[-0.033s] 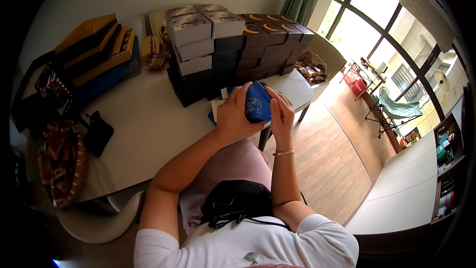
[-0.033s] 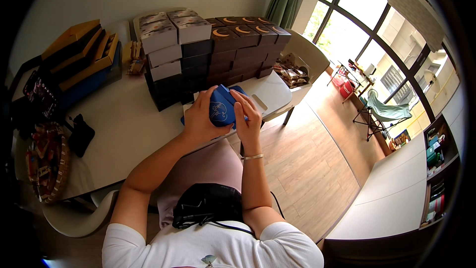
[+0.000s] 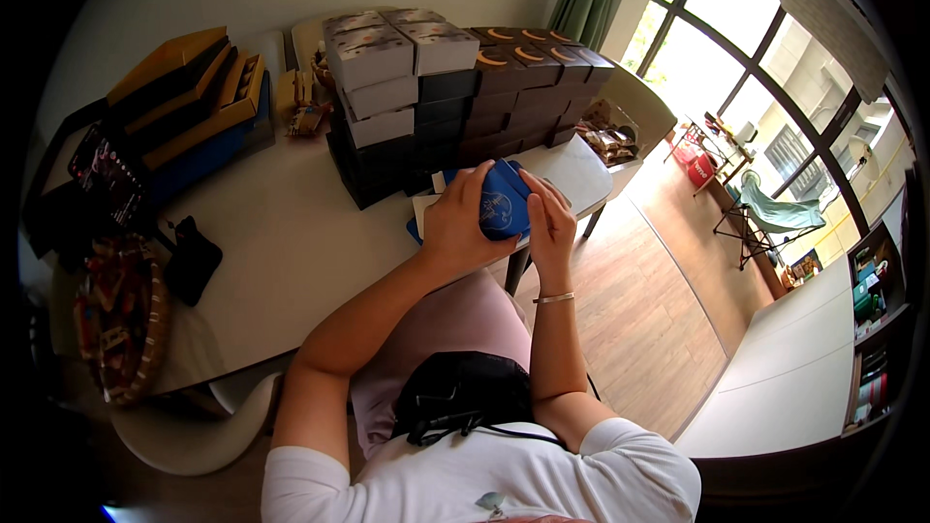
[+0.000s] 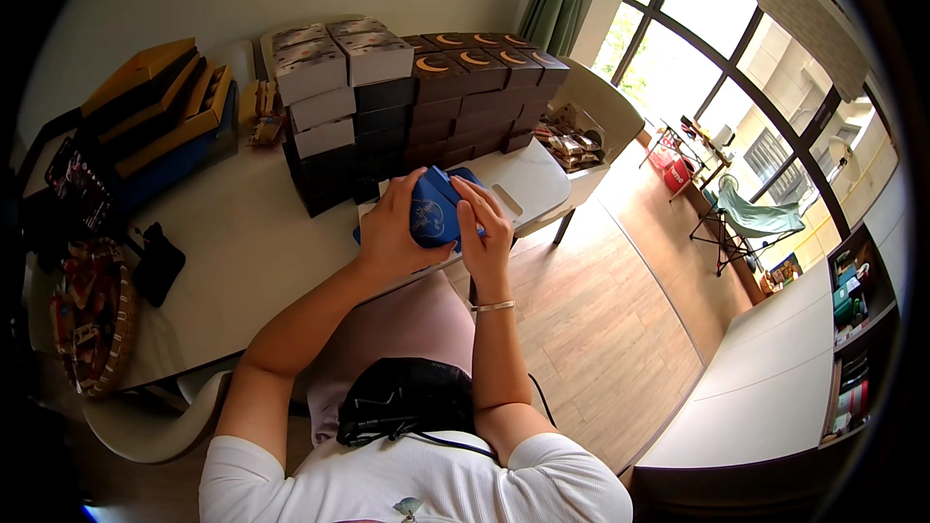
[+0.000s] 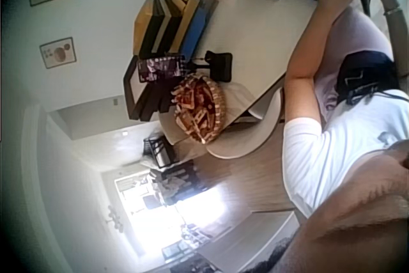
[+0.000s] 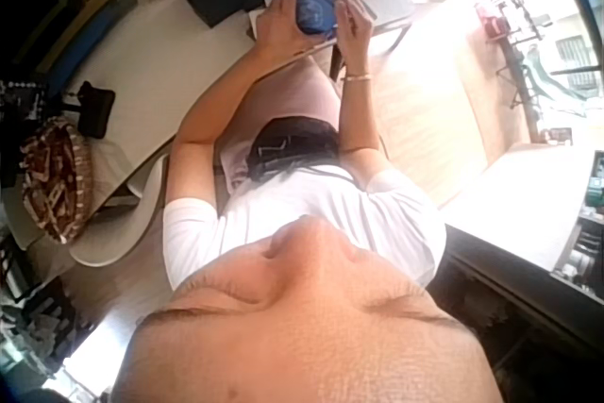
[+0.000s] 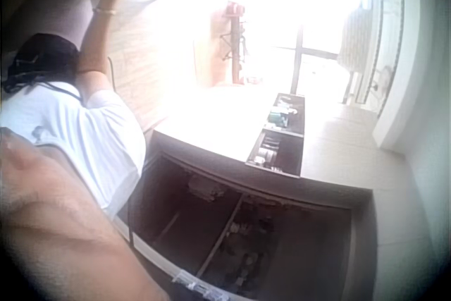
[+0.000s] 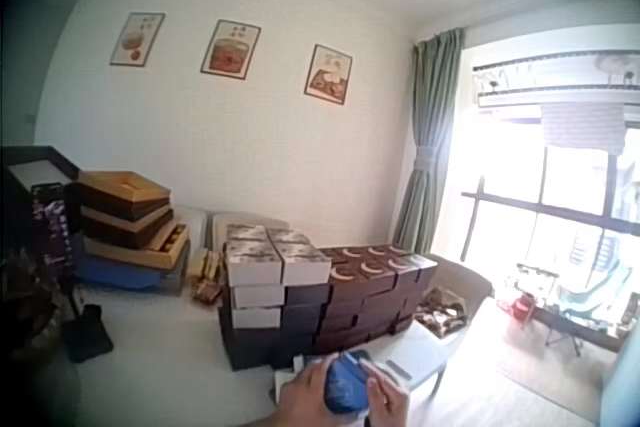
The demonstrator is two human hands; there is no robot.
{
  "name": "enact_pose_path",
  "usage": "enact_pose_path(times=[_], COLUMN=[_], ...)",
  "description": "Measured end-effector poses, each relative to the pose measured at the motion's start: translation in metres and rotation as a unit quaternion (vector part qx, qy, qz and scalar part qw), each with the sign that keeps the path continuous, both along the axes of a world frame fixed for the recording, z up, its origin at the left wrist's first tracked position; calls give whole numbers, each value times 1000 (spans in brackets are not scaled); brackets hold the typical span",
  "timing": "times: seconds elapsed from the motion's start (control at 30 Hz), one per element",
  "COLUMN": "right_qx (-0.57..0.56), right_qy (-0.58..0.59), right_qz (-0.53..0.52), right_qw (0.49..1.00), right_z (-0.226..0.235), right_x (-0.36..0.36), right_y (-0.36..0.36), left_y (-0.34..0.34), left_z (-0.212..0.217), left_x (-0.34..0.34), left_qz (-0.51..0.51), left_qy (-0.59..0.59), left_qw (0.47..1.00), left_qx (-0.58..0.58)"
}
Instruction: The person assembles small cardboard boxes by folding the flaps and tucking them into slots to form a closed cube. They handle the boxes one at a time, picking them from a stack, folding the sides, and placing the finished boxes onto a growing pile.
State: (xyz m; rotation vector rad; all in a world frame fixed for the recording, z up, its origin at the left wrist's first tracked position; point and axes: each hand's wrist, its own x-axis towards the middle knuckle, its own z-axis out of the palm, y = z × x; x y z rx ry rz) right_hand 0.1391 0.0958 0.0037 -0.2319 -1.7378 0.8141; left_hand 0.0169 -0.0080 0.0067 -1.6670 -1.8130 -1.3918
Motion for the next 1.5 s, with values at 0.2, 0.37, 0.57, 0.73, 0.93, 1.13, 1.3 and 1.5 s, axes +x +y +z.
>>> enact_pose_path(times=[0.2,0.37,0.57,0.73,0.93,1.13,1.3,1.5], right_qx=[-154,-158,-11,67,115,164,139,-53], right_qy=[63,49,11,26,-26,-16,-51,-184], right_qz=[49,45,5,-34,-29,-53,-36,30], right_qw=[985,985,1000,997,993,985,988,981], right_z=[0,7,0,7,2,1,12,49], right_x=[2,3,3,-5,-4,-8,-2,35], right_y=[1,-4,3,-11,-5,-7,-12,-30], left_y=[3,5,0,0,0,2,2,-1], left_z=[-8,-10,-2,5,-1,-2,0,-2], left_x=[4,3,6,2,-5,-6,-9,-9], left_qz=[6,12,-14,-41,-43,-64,-69,-158], left_qy=[112,124,51,25,4,-10,18,159], left_qw=[993,992,998,997,999,996,994,973], left_qx=[25,31,38,63,31,61,80,60])
